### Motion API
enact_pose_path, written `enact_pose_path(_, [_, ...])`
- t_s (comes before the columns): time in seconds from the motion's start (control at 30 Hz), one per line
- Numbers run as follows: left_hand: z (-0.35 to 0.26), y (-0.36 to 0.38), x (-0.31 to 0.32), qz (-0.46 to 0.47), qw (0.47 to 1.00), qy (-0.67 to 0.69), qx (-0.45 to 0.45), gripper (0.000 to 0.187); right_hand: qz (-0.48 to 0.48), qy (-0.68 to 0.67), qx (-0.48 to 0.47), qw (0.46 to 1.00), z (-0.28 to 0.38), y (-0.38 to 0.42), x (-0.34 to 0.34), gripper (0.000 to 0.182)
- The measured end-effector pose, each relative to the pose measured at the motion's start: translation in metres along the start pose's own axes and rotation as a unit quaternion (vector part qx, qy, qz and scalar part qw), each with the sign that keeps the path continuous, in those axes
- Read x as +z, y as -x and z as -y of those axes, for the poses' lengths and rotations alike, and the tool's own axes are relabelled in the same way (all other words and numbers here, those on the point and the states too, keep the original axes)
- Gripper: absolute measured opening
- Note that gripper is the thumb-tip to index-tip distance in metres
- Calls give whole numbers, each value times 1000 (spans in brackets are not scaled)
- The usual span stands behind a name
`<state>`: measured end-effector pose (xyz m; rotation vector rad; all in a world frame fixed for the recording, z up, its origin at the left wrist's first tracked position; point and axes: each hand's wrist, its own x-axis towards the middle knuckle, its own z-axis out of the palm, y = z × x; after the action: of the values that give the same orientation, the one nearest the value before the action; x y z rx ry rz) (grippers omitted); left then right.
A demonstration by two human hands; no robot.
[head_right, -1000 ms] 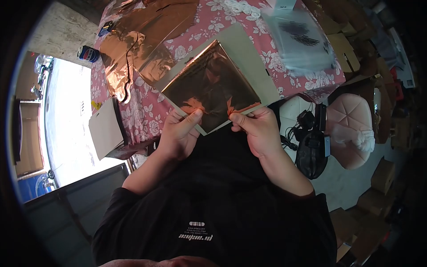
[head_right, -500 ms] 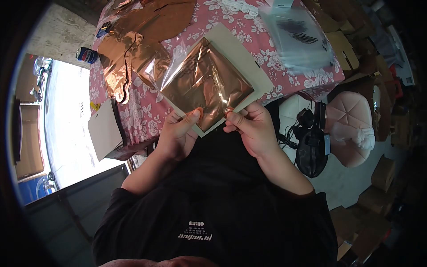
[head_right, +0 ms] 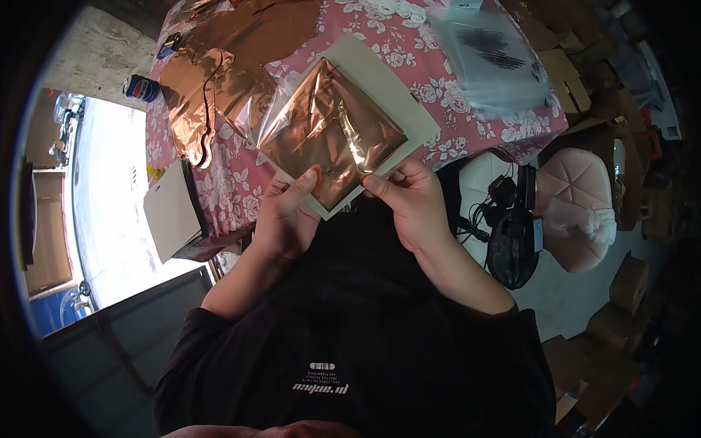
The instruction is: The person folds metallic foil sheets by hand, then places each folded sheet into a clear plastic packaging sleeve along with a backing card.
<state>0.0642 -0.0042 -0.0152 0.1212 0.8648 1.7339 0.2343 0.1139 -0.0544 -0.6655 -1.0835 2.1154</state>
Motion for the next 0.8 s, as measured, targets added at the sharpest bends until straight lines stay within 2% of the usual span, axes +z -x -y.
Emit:
enact_pose_path(0.17, [-1,3,1,18,1000,-19,2,22,-19,-47,40,998,15,2,6,16])
enact_pose_path(0.3, [-3,5,4,30,999,-15,-5,20,-27,-46,26,998,11,-1,10,17])
enact_pose_path(0.37, [2,3,-4,40,999,-14,-3,20,-63,-17,11,998,12,-1,15,17])
enact_pose_path(0.5, [4,3,-7,33,999,-22,1,22,-48,-40,1,998,8,-3,13,16])
enact_pose_path(0.57, [4,3,-7,42,999,-18,5,22,-25,-72,-1,997,10,-4,14,22])
enact_pose_path(0.7, [5,3,-11,53,998,-27,7,23,10,-54,16,998,13,-3,13,29])
enact_pose_path(0.77, [4,2,-11,59,998,-31,-4,23,-51,-3,34,998,15,-1,18,31])
enact_pose_path(0.8, [5,2,-10,54,998,-42,-4,24,-52,-3,35,998,13,-1,17,31])
